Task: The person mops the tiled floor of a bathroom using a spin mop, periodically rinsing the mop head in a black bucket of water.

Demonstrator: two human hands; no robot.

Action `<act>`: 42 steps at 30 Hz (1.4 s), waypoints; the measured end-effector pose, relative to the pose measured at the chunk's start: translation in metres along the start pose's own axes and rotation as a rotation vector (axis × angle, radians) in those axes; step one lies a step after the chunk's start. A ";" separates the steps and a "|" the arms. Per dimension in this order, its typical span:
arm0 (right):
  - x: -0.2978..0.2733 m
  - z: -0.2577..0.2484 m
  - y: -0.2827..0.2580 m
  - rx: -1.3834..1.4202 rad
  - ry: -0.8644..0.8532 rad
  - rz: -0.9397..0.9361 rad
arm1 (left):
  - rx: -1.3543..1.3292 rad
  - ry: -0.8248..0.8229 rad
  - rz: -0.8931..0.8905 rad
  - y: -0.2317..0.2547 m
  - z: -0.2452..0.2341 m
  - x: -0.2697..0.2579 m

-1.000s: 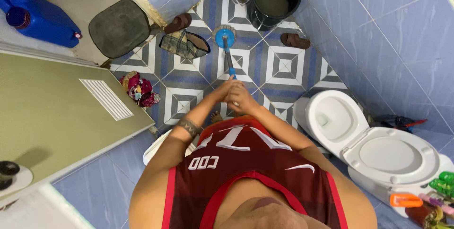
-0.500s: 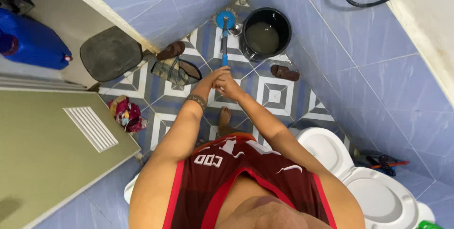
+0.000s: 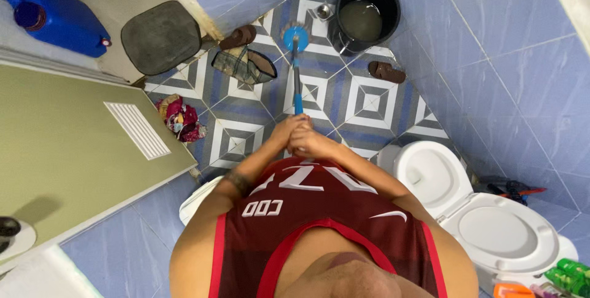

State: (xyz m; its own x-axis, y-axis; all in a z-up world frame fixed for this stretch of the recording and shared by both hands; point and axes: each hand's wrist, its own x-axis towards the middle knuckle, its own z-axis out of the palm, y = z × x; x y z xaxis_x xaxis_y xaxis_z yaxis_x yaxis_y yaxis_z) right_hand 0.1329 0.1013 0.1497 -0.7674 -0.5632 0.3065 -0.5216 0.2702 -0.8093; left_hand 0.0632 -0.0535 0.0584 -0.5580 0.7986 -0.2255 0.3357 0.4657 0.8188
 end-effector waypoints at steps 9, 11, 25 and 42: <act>0.020 0.008 -0.040 -0.081 -0.029 -0.062 | 0.084 0.137 0.033 -0.026 0.018 -0.033; 0.022 0.019 -0.024 -0.043 0.006 -0.038 | 0.108 -0.060 -0.245 -0.031 0.012 -0.011; 0.038 0.004 0.066 0.003 0.011 0.276 | -0.032 0.138 0.090 -0.060 -0.019 0.061; 0.052 0.020 0.083 -0.118 0.058 0.093 | 0.033 0.077 0.190 -0.085 -0.043 0.071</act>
State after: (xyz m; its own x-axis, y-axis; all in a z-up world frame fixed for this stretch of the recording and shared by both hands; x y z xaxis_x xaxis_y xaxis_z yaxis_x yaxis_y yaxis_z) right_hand 0.0571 0.0786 0.0884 -0.8328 -0.4862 0.2647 -0.4852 0.4107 -0.7720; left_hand -0.0378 -0.0528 -0.0041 -0.5387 0.8421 -0.0264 0.4642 0.3228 0.8248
